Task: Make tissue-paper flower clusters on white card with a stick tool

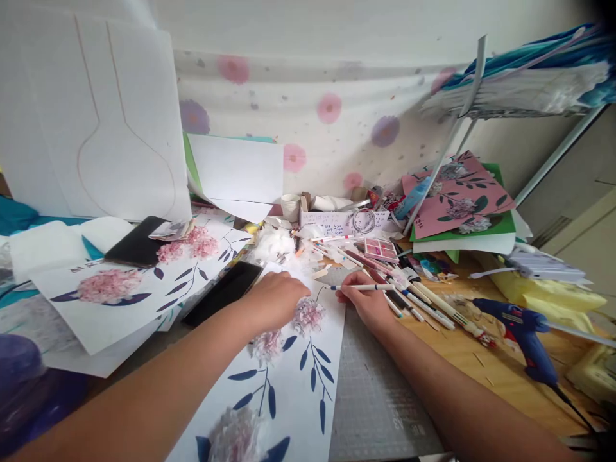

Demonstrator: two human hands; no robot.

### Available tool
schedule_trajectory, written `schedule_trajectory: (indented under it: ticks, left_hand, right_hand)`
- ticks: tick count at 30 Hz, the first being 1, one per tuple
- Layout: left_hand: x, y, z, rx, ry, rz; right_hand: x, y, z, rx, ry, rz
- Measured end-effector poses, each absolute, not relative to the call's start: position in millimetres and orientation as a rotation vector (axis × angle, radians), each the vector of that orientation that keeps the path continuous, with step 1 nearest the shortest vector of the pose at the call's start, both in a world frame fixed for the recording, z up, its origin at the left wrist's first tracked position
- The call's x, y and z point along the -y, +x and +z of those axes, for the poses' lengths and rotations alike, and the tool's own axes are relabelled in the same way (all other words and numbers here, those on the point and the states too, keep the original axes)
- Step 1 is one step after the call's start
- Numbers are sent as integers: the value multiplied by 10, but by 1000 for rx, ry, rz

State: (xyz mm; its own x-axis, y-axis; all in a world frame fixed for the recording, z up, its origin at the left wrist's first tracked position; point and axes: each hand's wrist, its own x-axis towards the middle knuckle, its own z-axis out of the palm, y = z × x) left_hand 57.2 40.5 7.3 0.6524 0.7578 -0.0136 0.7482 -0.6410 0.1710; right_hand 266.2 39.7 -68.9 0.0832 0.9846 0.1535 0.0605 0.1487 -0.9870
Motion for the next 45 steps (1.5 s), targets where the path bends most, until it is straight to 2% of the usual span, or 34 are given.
schedule_trajectory:
  ticks: [4,14,22,41,45]
  left_hand:
    - [-686,725,-52,-1159,2783,-33]
    - [-778,668,-234,-1110,2836,1]
    - [-787,688,-235,-1101,2883,-58]
    - [-645,722,-203,-1078,2877,-146]
    - [-658,731,-213,-1093,2871,-173]
  right_hand:
    - [-415,2672,-702,1346,-1215,955]
    - [-431,2703,-701,1489,-1338,831]
    - [-321,2797,-653,1320,-1318,990]
    - [-273,2790,-622,1347,-1381,970]
    - [-266,2819,-638,1306,-1336,1077]
